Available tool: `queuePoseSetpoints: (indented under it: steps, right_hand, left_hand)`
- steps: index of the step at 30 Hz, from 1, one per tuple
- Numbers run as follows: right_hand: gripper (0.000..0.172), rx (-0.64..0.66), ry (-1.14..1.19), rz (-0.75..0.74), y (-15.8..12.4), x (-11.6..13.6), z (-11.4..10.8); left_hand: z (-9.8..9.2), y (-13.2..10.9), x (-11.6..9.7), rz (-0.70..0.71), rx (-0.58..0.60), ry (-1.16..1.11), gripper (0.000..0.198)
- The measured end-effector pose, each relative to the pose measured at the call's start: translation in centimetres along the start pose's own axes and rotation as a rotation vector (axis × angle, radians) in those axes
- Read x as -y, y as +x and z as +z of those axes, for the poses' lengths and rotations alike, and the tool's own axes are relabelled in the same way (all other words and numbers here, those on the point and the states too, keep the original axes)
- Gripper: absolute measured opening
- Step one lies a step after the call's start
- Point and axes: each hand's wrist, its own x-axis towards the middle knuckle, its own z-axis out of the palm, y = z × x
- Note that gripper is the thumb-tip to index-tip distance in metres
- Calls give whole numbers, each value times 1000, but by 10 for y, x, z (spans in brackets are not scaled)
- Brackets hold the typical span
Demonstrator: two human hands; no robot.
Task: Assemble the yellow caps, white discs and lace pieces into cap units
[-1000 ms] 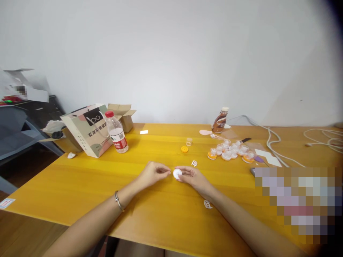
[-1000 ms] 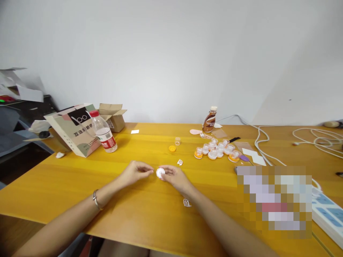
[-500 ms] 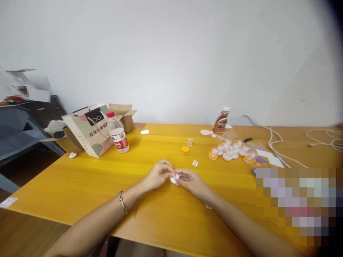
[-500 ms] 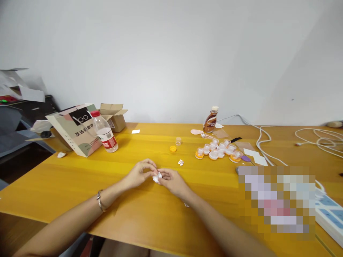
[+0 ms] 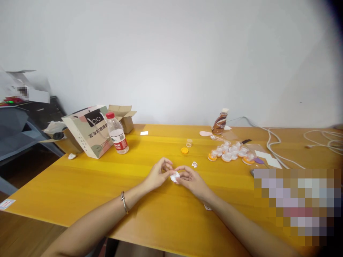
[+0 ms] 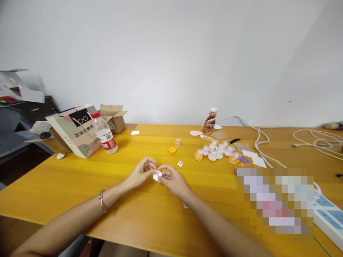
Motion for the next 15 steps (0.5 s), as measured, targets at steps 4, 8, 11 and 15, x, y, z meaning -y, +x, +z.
queuePoseSetpoints:
  steps: [4,8,11,15]
  right_hand:
    - [37,-68,44,-28,5,1,-9]
    - [42,-139,38,-61,7,2,-12]
    - [43,-143,33,-76,6,3,-12]
    - [43,-161,21,-88,6,4,-14]
  left_hand:
    - [-5,24,5,51,-50,157,20]
    - [-1,65,14,198,54,417,31]
    - [13,95,17,346,168,526,41]
    - [29,109,20,325,208,528,24]
